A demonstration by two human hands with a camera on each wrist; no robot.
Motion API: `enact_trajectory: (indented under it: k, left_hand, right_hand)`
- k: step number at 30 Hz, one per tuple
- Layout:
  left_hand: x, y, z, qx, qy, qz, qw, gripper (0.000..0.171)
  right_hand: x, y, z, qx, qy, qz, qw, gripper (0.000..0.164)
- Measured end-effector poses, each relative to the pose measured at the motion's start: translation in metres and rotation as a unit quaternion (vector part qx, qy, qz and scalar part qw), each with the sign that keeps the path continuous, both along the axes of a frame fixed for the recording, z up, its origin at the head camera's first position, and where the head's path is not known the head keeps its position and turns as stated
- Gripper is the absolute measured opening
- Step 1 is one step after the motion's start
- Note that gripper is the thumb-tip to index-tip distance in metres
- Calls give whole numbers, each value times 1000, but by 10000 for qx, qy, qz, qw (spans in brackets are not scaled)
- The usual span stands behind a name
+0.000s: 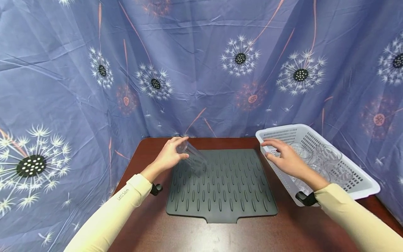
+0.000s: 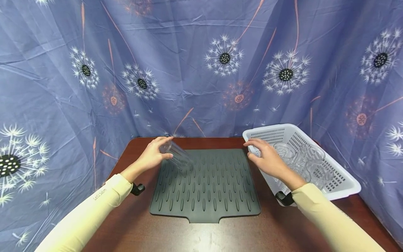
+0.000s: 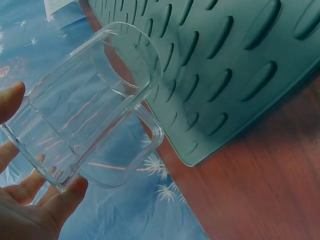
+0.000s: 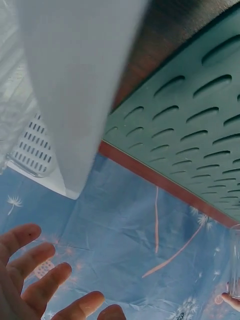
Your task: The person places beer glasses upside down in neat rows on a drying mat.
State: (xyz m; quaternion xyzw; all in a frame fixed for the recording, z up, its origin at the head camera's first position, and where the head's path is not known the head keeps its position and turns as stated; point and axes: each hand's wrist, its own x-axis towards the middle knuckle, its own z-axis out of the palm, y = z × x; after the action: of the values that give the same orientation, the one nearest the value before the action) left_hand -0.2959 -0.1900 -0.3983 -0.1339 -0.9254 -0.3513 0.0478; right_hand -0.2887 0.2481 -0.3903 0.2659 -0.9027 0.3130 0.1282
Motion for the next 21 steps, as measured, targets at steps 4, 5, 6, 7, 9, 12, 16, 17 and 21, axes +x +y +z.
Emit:
enact_trajectory:
  k: [4,5,6,7,9,12,16,17,21]
  left_hand:
    - [-5,2,2,-434,161,-11,9989,72]
    - [-6,2,3,-534,178,-12,9984,72]
    - [-6,3,3,-613,184,-14,9980,72]
    - [-7,4,3,-677,173,-17,9976,72]
    - [-9,4,4,-776,151,-7,9969,72]
    - [-12,5,6,-865,97,19,9962,71]
    - [-15,5,7,-1019,69,27,9948,71]
    - [-16,4,8,-1049,55,26,9945,71]
    - [-19,2,8,-1206,35,37,9927,71]
  right_hand:
    - [2,3,0,181,110,-78,9997,32]
    - [2,4,0,203,145,-91,9996,32]
    - [3,5,0,218,177,-86,9996,31]
    - [3,5,0,233,209,-92,9995,31]
    - [3,7,0,273,288,-96,9992,31]
    - [3,10,1,372,379,-146,9985,31]
    - [3,15,4,451,449,-247,9977,31]
    - [3,16,5,470,462,-262,9975,31]
    - [3,21,7,565,491,-315,9967,33]
